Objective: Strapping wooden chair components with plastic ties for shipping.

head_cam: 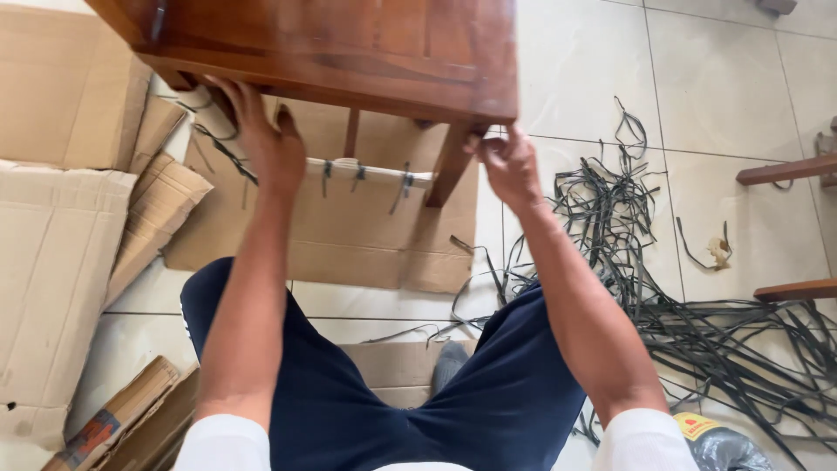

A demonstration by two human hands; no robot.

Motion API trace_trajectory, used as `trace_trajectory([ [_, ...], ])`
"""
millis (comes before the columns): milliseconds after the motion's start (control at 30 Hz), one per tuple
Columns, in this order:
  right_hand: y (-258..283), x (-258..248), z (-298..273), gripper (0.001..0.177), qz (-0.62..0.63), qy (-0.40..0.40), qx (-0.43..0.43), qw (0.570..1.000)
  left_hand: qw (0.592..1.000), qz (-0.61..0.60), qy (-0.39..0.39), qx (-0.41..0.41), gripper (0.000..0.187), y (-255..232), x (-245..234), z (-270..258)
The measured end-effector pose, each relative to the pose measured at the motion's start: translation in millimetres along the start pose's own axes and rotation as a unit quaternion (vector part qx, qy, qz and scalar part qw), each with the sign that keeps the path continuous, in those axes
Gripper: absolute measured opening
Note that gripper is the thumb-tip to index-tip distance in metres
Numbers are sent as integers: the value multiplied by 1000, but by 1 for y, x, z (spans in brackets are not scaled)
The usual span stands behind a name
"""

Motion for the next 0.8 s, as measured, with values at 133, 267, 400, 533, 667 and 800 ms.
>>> trace_trajectory([
  [133,18,36,-5,49,37,10,-79,996,999,27,-7,18,78,11,-23,43],
  [267,55,66,-23,63,-24,52,-80,995,999,-43,-11,-30,61,58,-43,60],
  [400,79,84,-40,56,-35,100,-126,986,968,-246,32,-30,77,61,-54,44],
  [533,75,80,-33,47,-5,95,-113,989,987,-157,39,-18,70,34,-38,-13],
  [667,59,84,-32,44,-27,125,-85,988,982,-79,110,-128,52,-1,-3,-74],
  [800,63,88,-34,48,-110,144,-70,981,973,-50,222,-28,33,-50,21,-115],
])
Point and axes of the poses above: each hand's wrist, its own z-axis towards the middle knuckle, its own x-axis out of the palm, y = z × x, the point moved 5 cm from there along z, towards the middle knuckle, and after that the axes turned 4 degrees about y, right-handed, at the moved point
